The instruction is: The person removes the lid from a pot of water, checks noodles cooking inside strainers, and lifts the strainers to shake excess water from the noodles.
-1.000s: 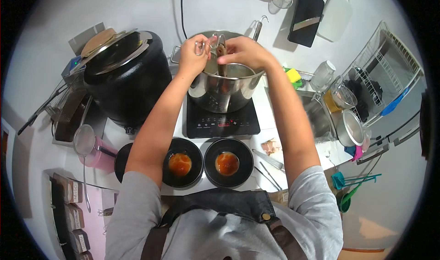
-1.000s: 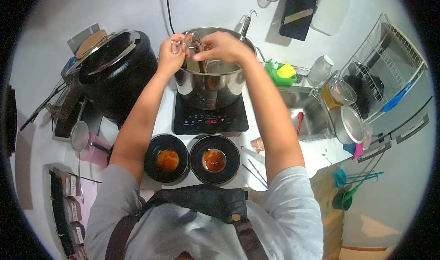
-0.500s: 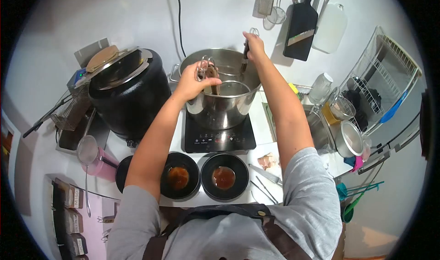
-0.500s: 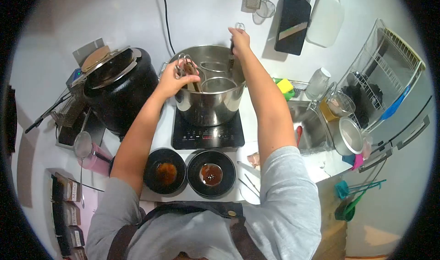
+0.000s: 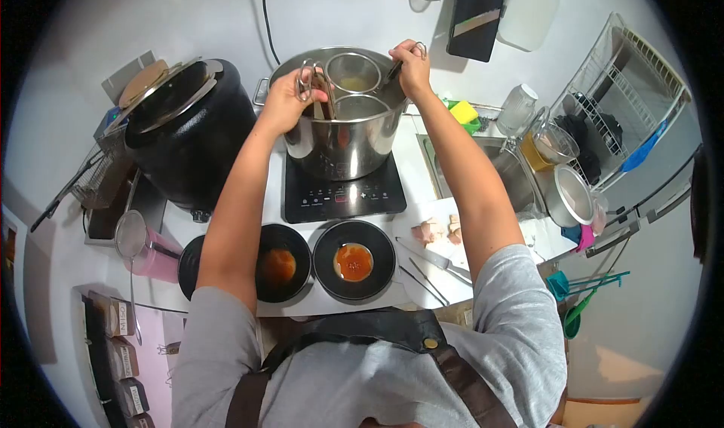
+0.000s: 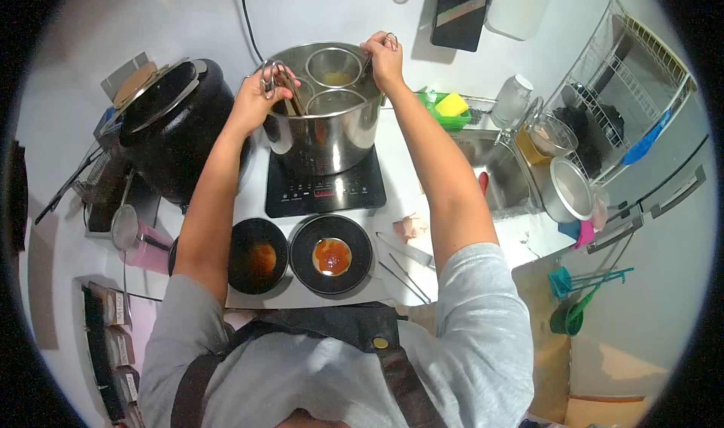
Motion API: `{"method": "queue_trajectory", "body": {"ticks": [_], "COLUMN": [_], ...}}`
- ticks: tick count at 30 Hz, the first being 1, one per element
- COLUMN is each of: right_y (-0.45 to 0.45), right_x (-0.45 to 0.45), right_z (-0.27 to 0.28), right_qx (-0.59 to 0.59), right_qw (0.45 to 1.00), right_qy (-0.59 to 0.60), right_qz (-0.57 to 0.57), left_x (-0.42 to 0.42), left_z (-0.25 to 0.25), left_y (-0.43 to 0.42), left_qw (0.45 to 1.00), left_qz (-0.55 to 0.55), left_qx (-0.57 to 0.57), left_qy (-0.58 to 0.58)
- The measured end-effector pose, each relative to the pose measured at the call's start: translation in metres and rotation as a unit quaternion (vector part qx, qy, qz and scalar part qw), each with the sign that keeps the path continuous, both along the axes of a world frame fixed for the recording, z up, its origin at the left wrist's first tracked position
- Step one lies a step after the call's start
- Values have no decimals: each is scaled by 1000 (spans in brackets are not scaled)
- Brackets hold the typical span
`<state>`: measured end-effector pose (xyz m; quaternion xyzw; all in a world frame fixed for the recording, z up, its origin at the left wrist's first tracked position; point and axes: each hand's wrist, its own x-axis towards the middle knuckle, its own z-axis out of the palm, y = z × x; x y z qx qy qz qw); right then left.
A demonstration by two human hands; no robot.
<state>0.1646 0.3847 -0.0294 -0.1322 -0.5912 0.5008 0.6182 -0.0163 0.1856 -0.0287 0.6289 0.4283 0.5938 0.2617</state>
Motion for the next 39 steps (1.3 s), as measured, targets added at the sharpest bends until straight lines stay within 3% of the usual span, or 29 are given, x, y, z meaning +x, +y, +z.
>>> {"method": "queue_trajectory", "body": {"ticks": [3, 5, 7, 9, 13, 15, 17, 19, 21, 25, 27, 29, 31, 33, 35, 37, 39], "right_y": [5, 5, 16, 22, 31, 31, 35, 39, 42, 48, 55, 67, 73, 80, 52, 44, 28], "right_x": [2, 2, -1, 0, -3, -6, -9, -8, -8, -5, 3, 12, 25, 44, 69, 93, 119], "right_z": [-1, 8, 3, 3, 29, 15, 0, 0, 1, -11, -16, -17, -26, -34, -30, -34, -30], "right_qx": [-12, 29, 1, -25, 41, 11, -2, -28, -8, 18, -42, -16, 35, -12, -62, -63, -41], "right_qw": [1000, 999, 1000, 999, 999, 1000, 999, 999, 999, 998, 999, 997, 966, 949, 938, 928, 933], "right_qy": [13, -19, -8, 2, -5, -22, -49, -16, -26, -59, -17, -77, -236, -310, -341, -365, -341], "right_qz": [3, -22, -24, -26, -23, -16, -15, -26, -22, -11, 25, 25, -100, -52, -15, -46, -106], "left_x": [0, 2, 2, -2, -7, -9, -9, -8, -10, -6, -4, 3, -2, 7, 15, 29, 28], "left_z": [3, 8, 2, 10, 21, 16, 17, 25, 27, 12, 11, 10, 7, 10, 4, 1, -31], "left_y": [-3, -6, -5, -6, -13, -15, -13, -16, -19, -18, -27, -46, -70, -110, -153, -211, -258], "left_qw": [999, 999, 999, 997, 997, 998, 991, 992, 986, 995, 992, 992, 965, 958, 963, 930, 941], "left_qz": [-31, -6, -19, -7, -13, -22, -10, -19, -4, 1, 19, 97, 207, 259, 267, 343, 287], "left_qx": [2, 18, -9, -7, -27, -34, -52, -86, -110, -79, -96, -25, 15, 32, 29, -22, 28], "left_qy": [-20, 49, -28, 72, 65, 43, 121, 87, 127, 56, 74, 71, 163, 118, -1, 129, 176]}}
